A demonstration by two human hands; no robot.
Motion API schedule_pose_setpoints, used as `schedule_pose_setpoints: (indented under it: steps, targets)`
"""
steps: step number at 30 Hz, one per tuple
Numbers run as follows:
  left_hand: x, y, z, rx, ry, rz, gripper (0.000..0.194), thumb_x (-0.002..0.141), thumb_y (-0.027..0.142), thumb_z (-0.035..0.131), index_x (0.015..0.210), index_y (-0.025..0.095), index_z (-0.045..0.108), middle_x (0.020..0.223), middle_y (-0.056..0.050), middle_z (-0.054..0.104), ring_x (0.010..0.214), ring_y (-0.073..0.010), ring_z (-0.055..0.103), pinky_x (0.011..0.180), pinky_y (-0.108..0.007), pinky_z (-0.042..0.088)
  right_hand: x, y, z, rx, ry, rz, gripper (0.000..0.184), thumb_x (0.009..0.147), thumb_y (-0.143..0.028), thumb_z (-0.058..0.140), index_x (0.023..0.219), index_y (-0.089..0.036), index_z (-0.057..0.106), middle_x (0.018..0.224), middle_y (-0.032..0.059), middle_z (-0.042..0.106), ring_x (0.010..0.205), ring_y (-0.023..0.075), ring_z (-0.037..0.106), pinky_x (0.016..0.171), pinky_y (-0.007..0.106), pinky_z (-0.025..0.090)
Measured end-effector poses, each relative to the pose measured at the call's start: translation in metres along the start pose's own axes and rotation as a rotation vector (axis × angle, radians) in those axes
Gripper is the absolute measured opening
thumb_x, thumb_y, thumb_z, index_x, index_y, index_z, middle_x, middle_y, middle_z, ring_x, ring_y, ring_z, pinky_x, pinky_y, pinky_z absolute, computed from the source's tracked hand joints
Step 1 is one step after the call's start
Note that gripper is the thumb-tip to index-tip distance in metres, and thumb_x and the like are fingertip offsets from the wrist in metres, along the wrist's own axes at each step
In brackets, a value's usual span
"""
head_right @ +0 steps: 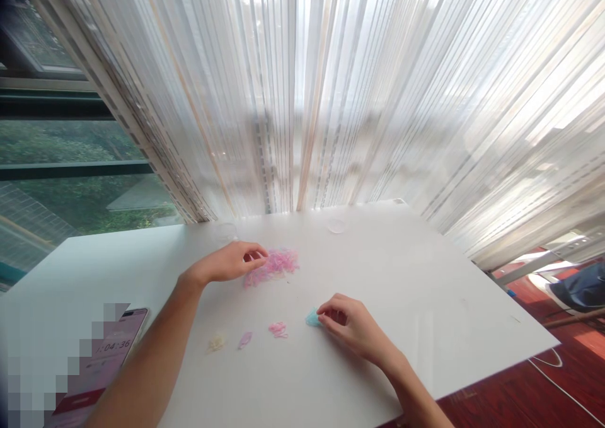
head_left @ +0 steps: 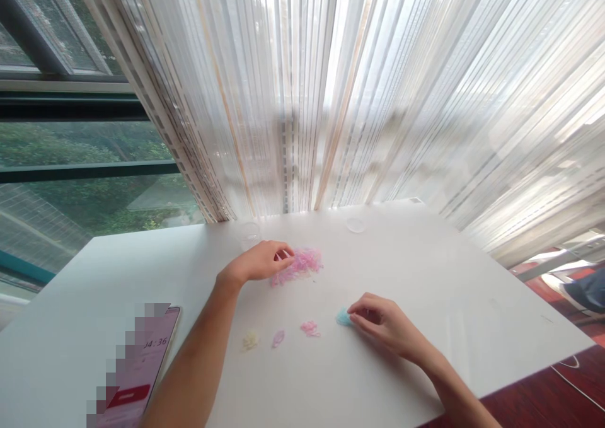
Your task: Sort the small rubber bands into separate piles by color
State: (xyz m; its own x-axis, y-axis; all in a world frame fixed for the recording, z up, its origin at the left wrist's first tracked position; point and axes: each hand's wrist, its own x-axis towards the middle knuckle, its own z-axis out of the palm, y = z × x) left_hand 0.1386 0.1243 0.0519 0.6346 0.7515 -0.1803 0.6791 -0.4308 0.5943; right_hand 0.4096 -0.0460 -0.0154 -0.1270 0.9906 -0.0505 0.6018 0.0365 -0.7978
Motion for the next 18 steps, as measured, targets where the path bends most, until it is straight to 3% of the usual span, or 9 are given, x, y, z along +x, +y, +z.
schedule_pose_setpoints:
  steps: [13, 18]
  targets:
    - [-0.001, -0.007, -0.004, 0.007, -0.018, -0.026, 0.041, 0.087, 0.047, 0.053, 0.113, 0.019, 0.069, 0.104, -0.009, 0.074, 0.092, -0.0220, 0.069, 0.079, -0.028, 0.051, 0.007, -0.006, -0.011, -0.029, -0.060, -0.038, 0.027, 0.094, -0.041, 0.054, 0.093, -0.023, 0.073, 0.086, 0.0042, 0.067, 0.072, 0.0160, 0.059, 0.066, 0.028, 0.049]
    - [0.002, -0.007, 0.002, 0.003, -0.033, -0.015, 0.036, 0.083, 0.039, 0.057, 0.111, 0.019, 0.069, 0.103, -0.008, 0.074, 0.089, -0.0214, 0.069, 0.078, -0.028, 0.051, 0.034, -0.023, -0.022, -0.057, -0.011, -0.086, 0.028, 0.094, -0.042, 0.053, 0.093, -0.021, 0.072, 0.089, 0.0046, 0.072, 0.075, 0.0165, 0.062, 0.067, 0.029, 0.050]
